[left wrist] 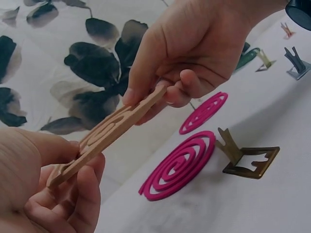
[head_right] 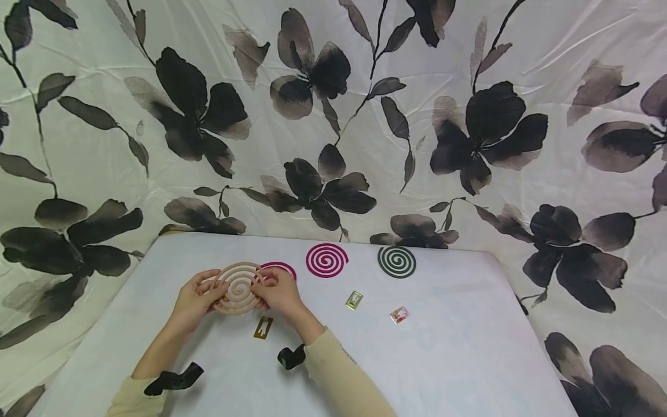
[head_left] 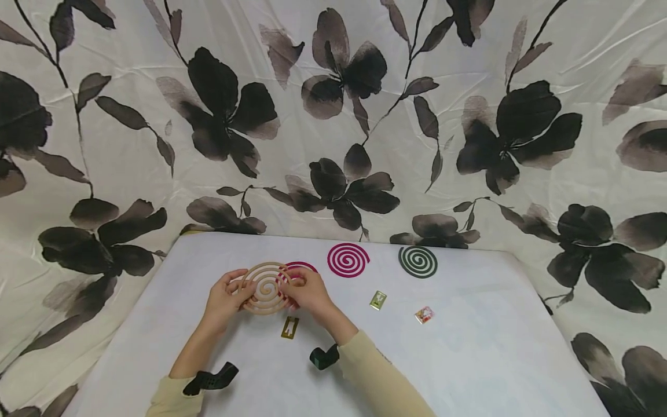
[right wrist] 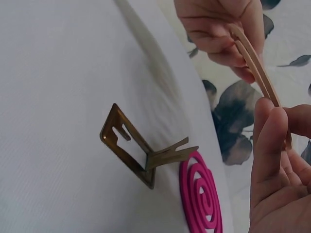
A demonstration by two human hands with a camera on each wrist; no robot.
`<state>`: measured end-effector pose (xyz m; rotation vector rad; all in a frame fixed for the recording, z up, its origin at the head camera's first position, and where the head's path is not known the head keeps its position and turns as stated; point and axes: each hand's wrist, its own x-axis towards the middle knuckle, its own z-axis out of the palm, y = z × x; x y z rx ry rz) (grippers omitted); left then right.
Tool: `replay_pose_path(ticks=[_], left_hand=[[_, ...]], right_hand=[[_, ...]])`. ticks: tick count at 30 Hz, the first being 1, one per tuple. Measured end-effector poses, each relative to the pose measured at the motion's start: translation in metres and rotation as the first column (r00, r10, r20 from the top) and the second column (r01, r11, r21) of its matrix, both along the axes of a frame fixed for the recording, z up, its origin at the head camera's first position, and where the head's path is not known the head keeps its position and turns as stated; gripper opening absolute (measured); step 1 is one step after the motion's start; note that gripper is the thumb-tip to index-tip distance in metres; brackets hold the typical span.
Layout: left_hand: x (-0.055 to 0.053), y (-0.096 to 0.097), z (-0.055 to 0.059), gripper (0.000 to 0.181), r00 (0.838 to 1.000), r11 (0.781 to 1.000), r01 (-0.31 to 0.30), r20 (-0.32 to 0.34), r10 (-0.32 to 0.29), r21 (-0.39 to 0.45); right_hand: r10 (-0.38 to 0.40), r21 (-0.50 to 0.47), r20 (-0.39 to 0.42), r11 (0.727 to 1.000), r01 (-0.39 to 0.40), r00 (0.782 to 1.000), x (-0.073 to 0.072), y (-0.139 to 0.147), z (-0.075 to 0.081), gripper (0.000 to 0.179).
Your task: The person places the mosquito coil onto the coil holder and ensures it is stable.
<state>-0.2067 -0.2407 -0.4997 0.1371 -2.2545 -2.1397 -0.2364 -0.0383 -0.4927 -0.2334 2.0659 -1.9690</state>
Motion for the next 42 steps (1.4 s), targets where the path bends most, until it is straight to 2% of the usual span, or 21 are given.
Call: replay_pose_path(ticks=[11,21,31,38,42], left_hand=[[0.002,0.003,-0.005,0.055,0.999,1.0,0.005,0.032,-0.005,0.017],[0.006,0.008,-0.009,0.056,0.997,1.0,0.008,0.075,-0.01,0.028],[0.006,0.013,-0.019,0.05,0.998,0.999,0.025,0.059,-0.027,0.025],[0.005,0.017,-0.024,0.05,0.998,0.999,0.028,0.063,-0.03,0.034],[0.004,0.02,-0.026,0.051,0.997,0.999,0.034,0.07,-0.035,0.021]], right_hand=[[-0.022,0.028,0.015,0.999,0.021,1.0,0.008,0.006,-0.006,0.028],[-0.034,-0.011,0.044,0.999,0.034,0.998,0.015,0.008,-0.014,0.031],[-0.039,-0.035,0.05,0.999,0.041,0.998,0.02,0.012,-0.018,0.036],[-0.066,-0.006,0.034,0.998,0.067,0.997,0.022,0.015,-0.023,0.035],[-0.086,-0.028,0.043,0.996,0.087,0.995,0.023,0.018,-0.025,0.031]])
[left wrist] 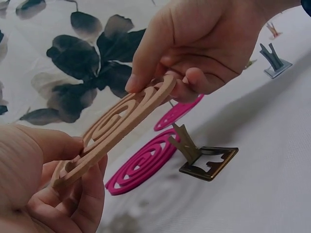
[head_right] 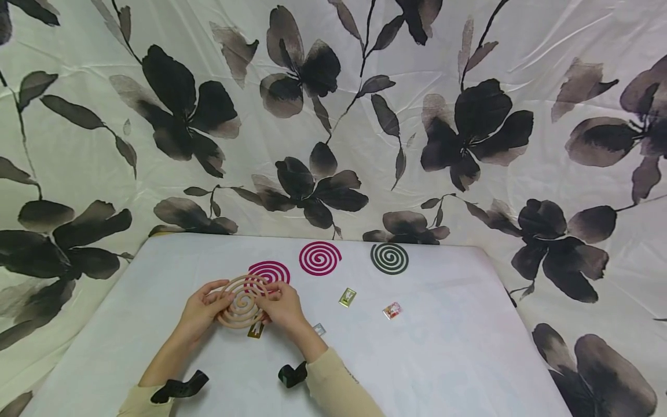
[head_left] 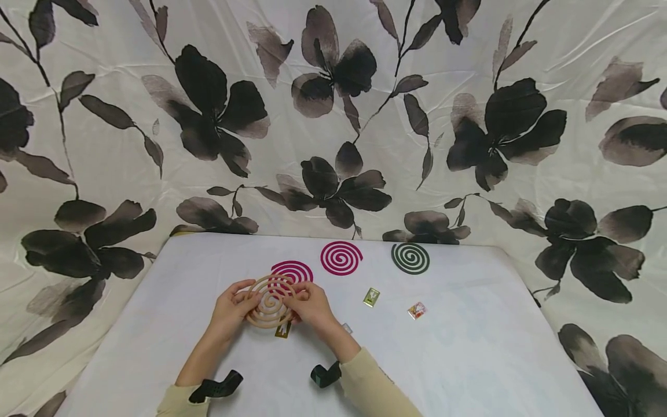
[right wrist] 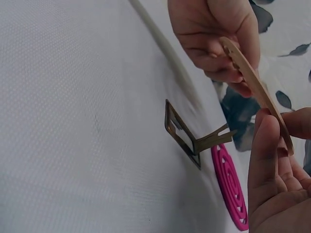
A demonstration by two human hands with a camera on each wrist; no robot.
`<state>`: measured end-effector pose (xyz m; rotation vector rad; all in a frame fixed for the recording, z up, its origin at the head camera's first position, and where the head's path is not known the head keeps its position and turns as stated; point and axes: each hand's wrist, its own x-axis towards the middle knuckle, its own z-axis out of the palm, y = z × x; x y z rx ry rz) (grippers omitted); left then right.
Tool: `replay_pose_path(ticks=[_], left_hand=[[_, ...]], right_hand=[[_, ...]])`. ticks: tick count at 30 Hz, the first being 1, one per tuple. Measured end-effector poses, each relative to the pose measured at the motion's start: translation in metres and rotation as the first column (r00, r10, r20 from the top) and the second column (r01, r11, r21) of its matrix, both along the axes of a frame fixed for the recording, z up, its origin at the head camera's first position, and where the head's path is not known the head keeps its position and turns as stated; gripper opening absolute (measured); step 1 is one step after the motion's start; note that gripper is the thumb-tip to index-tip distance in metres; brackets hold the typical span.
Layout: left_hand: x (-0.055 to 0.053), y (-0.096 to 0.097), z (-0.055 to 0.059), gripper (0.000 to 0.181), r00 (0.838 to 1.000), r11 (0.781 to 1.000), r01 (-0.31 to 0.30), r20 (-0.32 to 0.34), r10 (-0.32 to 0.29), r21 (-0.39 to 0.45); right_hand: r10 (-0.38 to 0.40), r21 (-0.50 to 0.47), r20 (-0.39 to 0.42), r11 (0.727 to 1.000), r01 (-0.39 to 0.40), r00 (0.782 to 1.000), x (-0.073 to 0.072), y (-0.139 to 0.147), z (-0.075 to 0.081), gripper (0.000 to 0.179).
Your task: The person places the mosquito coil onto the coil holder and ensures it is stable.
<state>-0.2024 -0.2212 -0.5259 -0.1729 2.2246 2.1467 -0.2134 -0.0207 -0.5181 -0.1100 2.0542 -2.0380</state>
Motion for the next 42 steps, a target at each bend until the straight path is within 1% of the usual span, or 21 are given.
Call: replay_pose_path(ticks=[5,9,12,16,21,23,25,29,31,33,35,37,40,42], left_hand=[[-0.001,0.003,-0.003,0.053,1.0,1.0,0.011,0.01,-0.011,0.003],[-0.003,0.005,-0.004,0.054,1.0,1.0,0.017,0.011,-0.017,0.001],[-0.004,0.005,-0.005,0.054,1.0,1.0,0.027,0.008,-0.027,0.001],[-0.006,0.006,-0.007,0.053,0.999,0.999,0.033,0.005,-0.033,0.005],[-0.007,0.007,-0.009,0.053,0.999,0.999,0.034,0.014,-0.034,-0.004],[-0.007,0.008,-0.01,0.053,0.999,0.999,0.036,0.018,-0.036,-0.004],[-0.007,0.008,-0.01,0.053,0.999,0.999,0.034,0.022,-0.034,-0.001],[-0.007,0.008,-0.011,0.052,0.999,0.999,0.033,0.032,-0.033,0.002],[-0.008,0.008,-0.011,0.052,0.999,0.999,0.035,0.033,-0.035,0.005],[-0.009,0.009,-0.012,0.052,0.999,0.999,0.04,0.031,-0.04,0.01],[-0.01,0.009,-0.013,0.052,0.998,0.999,0.046,0.031,-0.046,0.007],[-0.011,0.01,-0.013,0.052,0.998,0.999,0.048,0.03,-0.048,0.0],[-0.013,0.011,-0.014,0.051,0.998,0.998,0.059,0.031,-0.058,-0.015],[-0.014,0.011,-0.014,0.051,0.997,0.997,0.067,0.028,-0.066,-0.023]], right_hand=[[-0.008,-0.04,0.017,0.999,0.009,1.0,0.001,0.003,-0.002,0.029],[-0.009,-0.047,0.01,0.999,0.01,1.0,0.007,0.006,0.012,0.029],[-0.02,-0.049,0.012,0.999,0.021,1.0,0.007,0.007,0.012,0.029],[-0.032,-0.053,0.032,0.998,0.034,0.999,0.0,0.007,-0.004,0.03],[-0.042,-0.047,0.04,0.998,0.044,0.998,0.0,0.007,-0.01,0.029],[-0.047,-0.051,0.046,0.997,0.049,0.998,0.0,0.007,-0.009,0.029],[-0.044,-0.049,0.047,0.998,0.047,0.998,0.003,0.007,-0.006,0.029],[-0.036,-0.047,0.052,0.998,0.038,0.998,0.012,0.008,0.012,0.029],[-0.036,-0.046,0.039,0.998,0.038,0.999,0.016,0.009,0.019,0.028],[-0.04,-0.045,0.036,0.998,0.042,0.999,0.017,0.01,0.022,0.027],[-0.044,-0.046,0.037,0.998,0.045,0.998,0.015,0.01,0.019,0.027],[-0.048,-0.046,0.052,0.998,0.051,0.997,0.011,0.009,0.011,0.029],[-0.061,-0.046,0.054,0.997,0.063,0.997,0.004,0.008,-0.004,0.029],[-0.07,-0.039,0.053,0.997,0.072,0.996,0.001,0.007,-0.011,0.028]])
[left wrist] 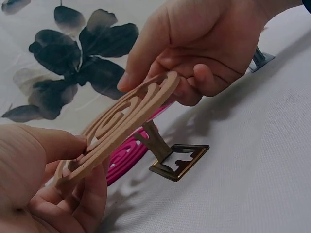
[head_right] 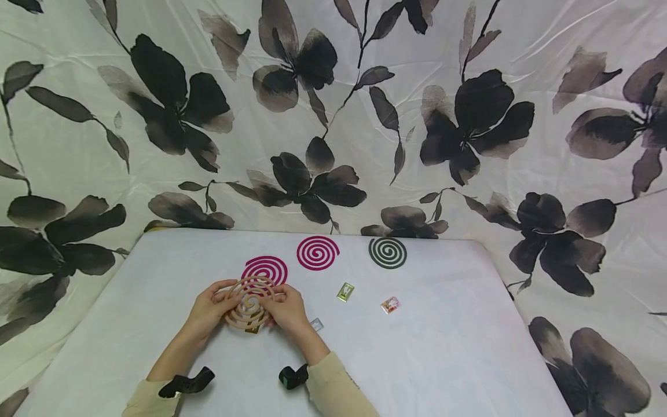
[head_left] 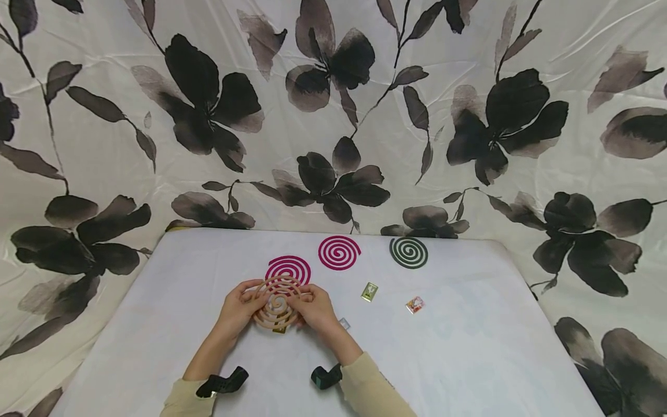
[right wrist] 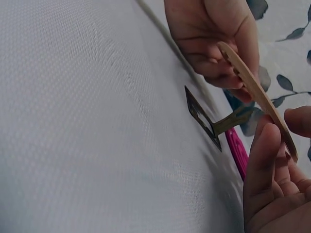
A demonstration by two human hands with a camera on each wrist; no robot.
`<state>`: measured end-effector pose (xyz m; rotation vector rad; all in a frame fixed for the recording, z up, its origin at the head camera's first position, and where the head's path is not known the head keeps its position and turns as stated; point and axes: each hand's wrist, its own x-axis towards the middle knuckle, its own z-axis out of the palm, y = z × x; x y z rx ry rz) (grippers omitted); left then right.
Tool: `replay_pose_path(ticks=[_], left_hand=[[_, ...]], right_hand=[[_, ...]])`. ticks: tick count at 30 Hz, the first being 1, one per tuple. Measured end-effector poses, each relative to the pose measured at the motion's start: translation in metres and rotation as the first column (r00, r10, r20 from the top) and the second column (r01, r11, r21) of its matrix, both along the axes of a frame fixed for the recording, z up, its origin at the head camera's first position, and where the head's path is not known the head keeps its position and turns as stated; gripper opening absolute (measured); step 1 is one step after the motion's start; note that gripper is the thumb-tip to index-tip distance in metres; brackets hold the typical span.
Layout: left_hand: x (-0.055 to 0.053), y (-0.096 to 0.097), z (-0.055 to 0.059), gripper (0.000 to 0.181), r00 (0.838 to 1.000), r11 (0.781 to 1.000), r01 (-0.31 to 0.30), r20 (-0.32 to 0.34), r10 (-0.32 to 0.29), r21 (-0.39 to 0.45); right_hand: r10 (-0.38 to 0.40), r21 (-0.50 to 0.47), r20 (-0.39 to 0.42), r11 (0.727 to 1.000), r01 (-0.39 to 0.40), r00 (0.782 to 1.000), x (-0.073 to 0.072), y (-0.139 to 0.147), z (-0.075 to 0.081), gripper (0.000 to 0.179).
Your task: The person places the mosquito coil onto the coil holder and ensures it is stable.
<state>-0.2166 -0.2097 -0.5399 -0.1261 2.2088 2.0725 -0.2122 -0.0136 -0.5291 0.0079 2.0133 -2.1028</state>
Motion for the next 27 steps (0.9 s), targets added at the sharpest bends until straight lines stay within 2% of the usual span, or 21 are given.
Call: replay_pose_path(ticks=[10,13,20,27], left_hand=[[-0.0059,0.0013,-0.0006,0.05,0.999,0.997,0.044,-0.006,-0.044,-0.057],[-0.0073,0.0029,-0.0004,0.051,0.999,0.998,0.05,-0.013,-0.05,-0.048],[-0.0051,0.0073,0.0008,0.061,0.997,0.997,0.078,0.014,-0.077,-0.03],[-0.0055,0.0087,-0.0002,0.061,0.998,0.996,0.057,-0.028,-0.059,-0.064]], right_hand=[[-0.002,0.048,0.02,0.999,0.001,1.0,0.0015,-0.0013,-0.0062,0.021],[-0.003,0.063,0.023,0.998,0.002,1.0,0.0027,-0.0008,-0.0078,0.021],[-0.029,0.085,0.051,0.996,0.025,0.998,0.0053,-0.0002,-0.0089,0.016],[-0.044,0.094,0.059,0.995,0.038,0.997,0.0069,-0.0022,-0.0065,0.017]])
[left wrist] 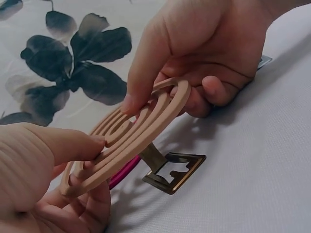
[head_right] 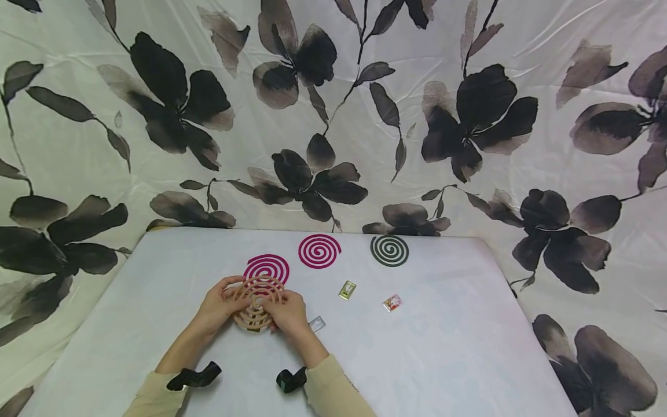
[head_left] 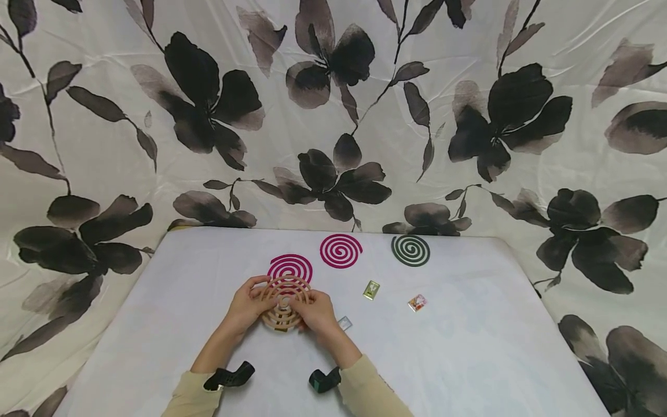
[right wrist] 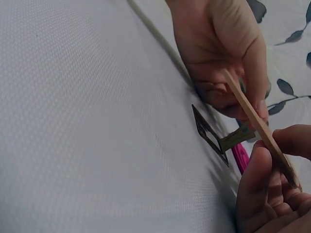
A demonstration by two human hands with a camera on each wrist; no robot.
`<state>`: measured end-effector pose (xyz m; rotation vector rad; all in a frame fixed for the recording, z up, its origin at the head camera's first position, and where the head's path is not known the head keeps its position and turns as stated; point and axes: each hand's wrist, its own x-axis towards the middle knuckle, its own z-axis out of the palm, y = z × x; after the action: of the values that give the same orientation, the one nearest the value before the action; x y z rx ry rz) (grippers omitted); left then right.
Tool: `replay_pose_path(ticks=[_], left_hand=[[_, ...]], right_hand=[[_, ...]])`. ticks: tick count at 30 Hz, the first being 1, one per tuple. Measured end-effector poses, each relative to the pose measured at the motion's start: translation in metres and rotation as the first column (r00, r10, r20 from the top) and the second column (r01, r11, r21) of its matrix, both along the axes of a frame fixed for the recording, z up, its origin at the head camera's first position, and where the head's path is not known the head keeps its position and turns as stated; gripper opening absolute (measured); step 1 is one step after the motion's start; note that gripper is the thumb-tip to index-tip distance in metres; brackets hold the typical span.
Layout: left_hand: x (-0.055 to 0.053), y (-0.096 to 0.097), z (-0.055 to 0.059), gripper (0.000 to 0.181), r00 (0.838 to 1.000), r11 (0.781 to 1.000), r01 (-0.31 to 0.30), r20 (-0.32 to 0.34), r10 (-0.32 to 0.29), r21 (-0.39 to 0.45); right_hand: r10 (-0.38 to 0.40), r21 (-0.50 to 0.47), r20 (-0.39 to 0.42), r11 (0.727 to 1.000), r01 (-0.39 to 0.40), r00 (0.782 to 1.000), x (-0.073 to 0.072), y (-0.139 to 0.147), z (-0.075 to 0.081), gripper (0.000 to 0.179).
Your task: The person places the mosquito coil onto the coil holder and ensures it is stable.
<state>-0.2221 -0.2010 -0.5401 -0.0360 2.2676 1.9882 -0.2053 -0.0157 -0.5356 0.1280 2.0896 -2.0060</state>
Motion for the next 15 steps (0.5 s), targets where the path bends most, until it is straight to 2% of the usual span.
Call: replay_pose_path(ticks=[15], left_hand=[[0.0027,0.0029,0.0017,0.057,1.0,1.0,-0.016,-0.007,0.016,-0.027]], right_hand=[[-0.046,0.104,-0.038,0.993,0.05,0.998,0.0028,-0.0046,-0.0005,0.026]])
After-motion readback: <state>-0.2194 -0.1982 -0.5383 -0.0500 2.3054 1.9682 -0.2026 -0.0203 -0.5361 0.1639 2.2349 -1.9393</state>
